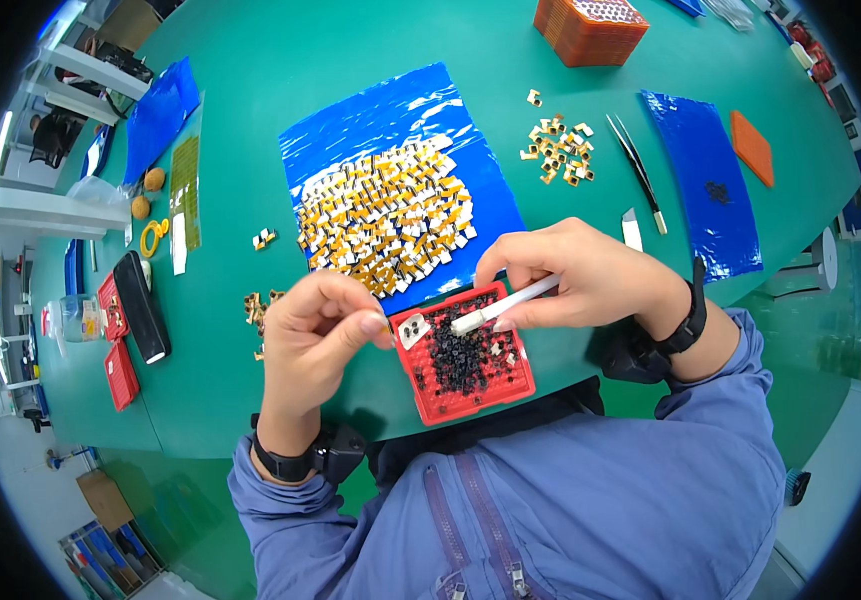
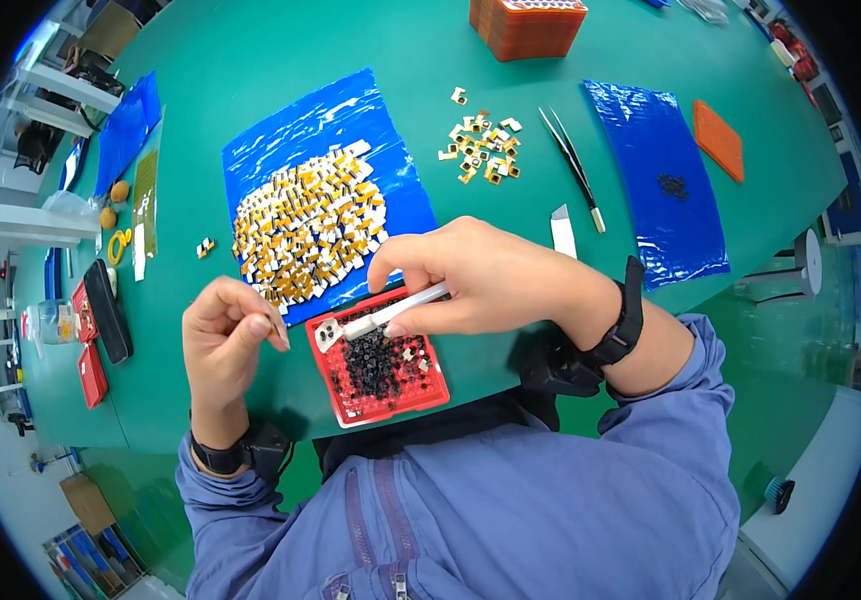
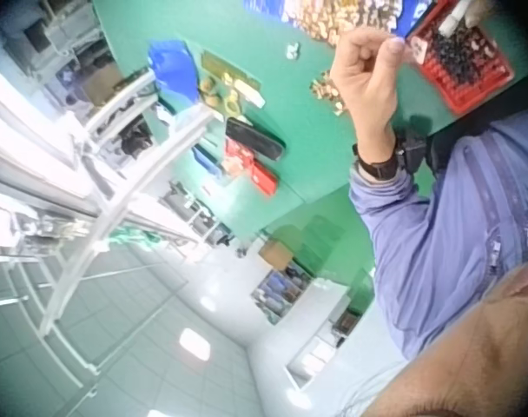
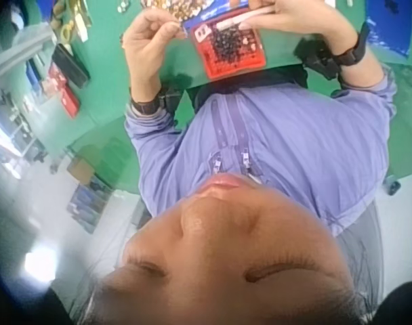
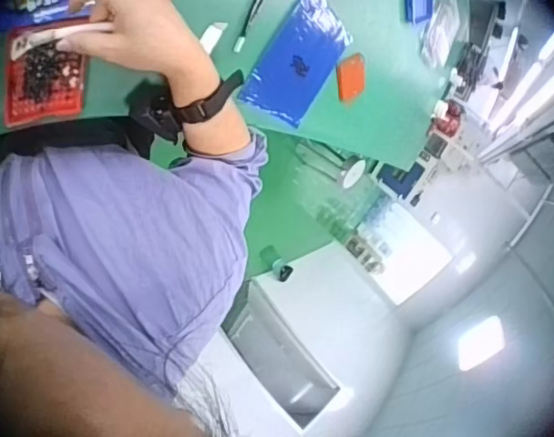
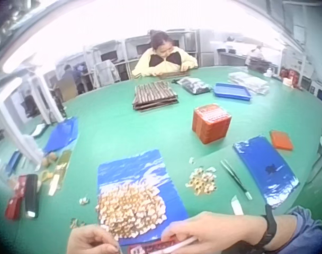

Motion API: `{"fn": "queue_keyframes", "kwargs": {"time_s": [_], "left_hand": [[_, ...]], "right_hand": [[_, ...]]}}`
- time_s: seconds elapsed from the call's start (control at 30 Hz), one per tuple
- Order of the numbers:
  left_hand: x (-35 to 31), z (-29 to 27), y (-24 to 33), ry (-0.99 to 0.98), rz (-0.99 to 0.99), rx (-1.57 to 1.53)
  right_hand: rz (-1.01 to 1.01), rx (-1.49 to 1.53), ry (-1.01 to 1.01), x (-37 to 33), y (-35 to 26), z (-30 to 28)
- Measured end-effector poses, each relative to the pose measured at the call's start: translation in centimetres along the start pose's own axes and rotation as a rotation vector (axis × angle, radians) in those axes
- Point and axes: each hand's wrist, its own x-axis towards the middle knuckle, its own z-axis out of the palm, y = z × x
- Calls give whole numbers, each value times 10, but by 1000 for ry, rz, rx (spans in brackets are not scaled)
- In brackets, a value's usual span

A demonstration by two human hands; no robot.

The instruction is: The person uses a white cylindrical tool to pick up small black components from a red tray and places them onto a blue mat. The person repeatedly handles the components one by one, moving them from the tray to the mat in a repetitive assembly process.

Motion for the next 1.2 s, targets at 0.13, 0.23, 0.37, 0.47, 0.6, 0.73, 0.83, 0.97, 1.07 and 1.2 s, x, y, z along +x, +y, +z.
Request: {"fn": "queue_keyframes", "kwargs": {"time_s": [0.13,0.23,0.37,0.47,0.6,0.73,0.83,0.97,1.07,1.2], "left_hand": [[-2,7,-6,-81,-49,-207],[0,13,-15,-160,-79,-370],[-2,16,-20,-185,-165,-420],[-1,20,-22,-175,-207,-441],[1,19,-24,-199,-198,-453],[0,19,-25,-202,-199,-432],[0,18,-24,-215,-207,-418],[0,19,-23,-227,-202,-403],[0,19,-23,-228,-207,-402],[0,19,-23,-236,-211,-392]], "right_hand": [[-137,168,79,0,7,8],[-128,223,56,0,4,9],[-117,256,20,-1,5,12],[-166,224,16,-1,5,12],[-173,213,31,0,2,10],[-122,277,36,0,1,9],[-80,222,-25,-1,4,10],[-166,124,24,0,-1,5],[-70,300,-12,-1,2,10],[-70,293,-12,-2,-1,8]]}}
